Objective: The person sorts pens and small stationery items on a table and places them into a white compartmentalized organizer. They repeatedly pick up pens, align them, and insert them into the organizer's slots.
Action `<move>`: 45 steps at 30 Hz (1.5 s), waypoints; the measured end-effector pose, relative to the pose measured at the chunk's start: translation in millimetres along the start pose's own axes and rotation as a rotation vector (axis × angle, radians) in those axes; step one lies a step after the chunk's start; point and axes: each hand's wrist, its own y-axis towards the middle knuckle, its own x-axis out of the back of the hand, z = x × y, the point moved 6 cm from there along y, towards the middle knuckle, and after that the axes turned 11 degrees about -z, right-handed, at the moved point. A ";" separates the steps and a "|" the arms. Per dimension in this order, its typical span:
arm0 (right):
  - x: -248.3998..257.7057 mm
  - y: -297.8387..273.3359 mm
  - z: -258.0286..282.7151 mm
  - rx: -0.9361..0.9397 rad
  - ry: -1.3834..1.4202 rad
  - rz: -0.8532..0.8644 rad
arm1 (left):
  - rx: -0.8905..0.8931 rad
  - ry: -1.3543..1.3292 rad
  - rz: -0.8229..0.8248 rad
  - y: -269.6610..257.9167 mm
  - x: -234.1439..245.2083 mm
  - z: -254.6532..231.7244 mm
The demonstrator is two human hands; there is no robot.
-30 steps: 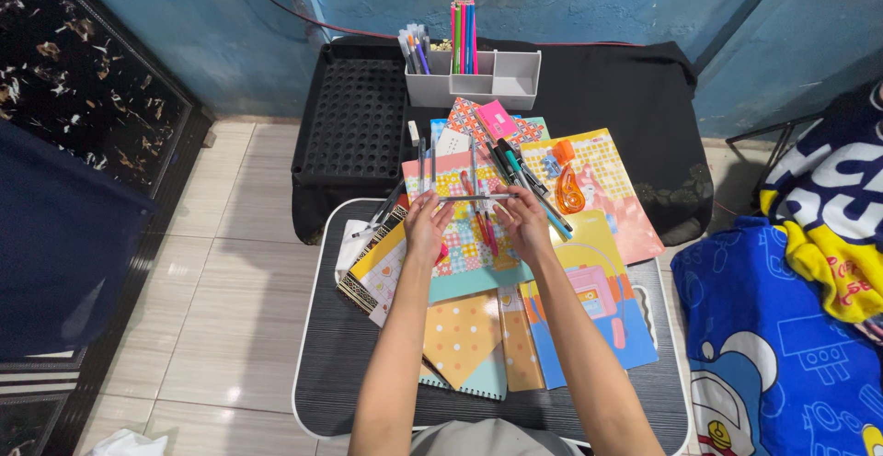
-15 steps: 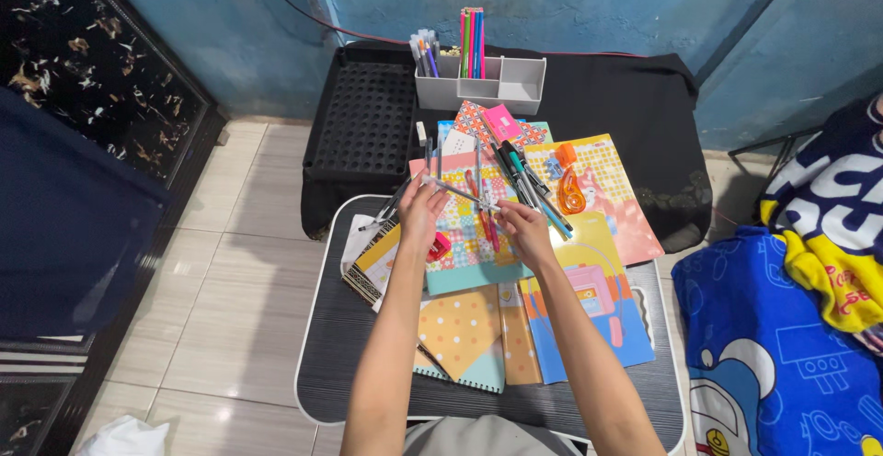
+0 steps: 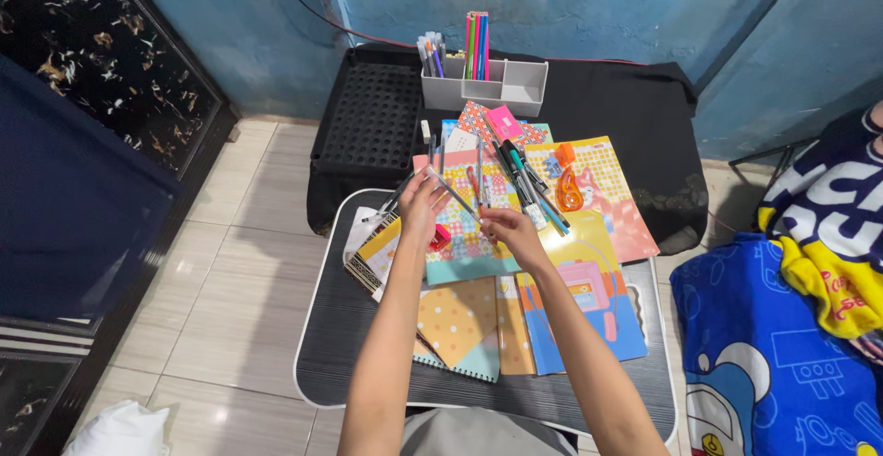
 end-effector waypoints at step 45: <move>-101.8 387.1 171.2 0.676 -0.407 -0.315 | -0.590 0.715 0.148 284.1 -188.2 -103.3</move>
